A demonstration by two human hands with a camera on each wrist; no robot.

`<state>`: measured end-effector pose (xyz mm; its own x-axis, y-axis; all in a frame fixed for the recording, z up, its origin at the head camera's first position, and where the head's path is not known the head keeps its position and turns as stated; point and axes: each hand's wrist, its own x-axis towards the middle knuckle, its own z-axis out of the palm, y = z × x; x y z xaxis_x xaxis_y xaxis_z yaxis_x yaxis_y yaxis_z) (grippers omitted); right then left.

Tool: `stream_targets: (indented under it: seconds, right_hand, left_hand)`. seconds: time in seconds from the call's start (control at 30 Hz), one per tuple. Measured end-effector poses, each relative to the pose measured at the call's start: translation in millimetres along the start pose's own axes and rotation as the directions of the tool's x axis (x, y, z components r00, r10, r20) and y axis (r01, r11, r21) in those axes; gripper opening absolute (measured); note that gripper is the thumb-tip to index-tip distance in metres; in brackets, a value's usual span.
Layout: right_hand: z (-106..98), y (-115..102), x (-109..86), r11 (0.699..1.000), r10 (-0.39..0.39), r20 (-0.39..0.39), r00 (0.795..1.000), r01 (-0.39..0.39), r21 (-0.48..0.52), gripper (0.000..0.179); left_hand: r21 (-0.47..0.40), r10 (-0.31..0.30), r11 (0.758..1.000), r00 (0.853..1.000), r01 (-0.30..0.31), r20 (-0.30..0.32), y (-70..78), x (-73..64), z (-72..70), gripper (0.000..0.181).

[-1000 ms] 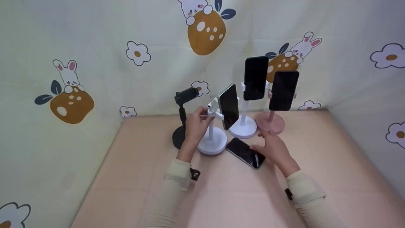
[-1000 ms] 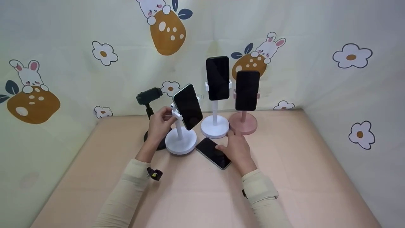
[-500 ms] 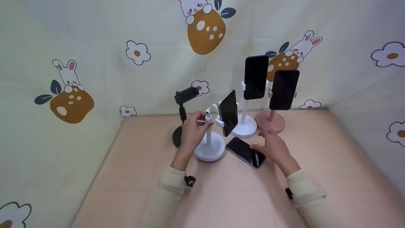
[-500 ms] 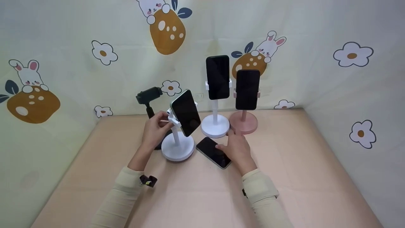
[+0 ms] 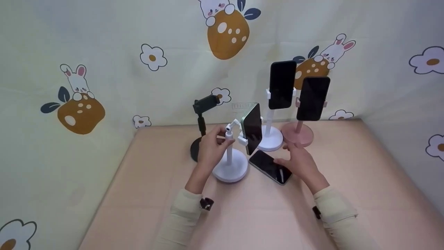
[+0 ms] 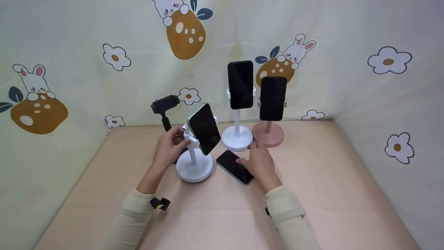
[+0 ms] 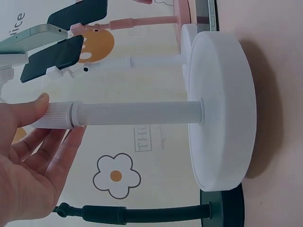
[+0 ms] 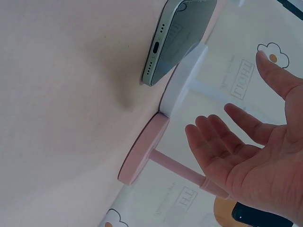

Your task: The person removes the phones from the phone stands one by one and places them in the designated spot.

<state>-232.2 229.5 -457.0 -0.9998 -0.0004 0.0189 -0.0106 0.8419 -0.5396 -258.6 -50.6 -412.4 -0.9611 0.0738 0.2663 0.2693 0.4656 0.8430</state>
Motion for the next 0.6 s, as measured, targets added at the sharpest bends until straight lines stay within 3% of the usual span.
stream_targets:
  seconds: [0.6]
  right_hand:
    - [-2.3,0.0,-1.2,1.000,0.009,0.005,1.000,-0.009,-0.012,0.065]
  left_hand:
    - [0.038,-0.008,0.999,1.000,0.007,0.022,-6.4,-9.1,-3.4,0.021]
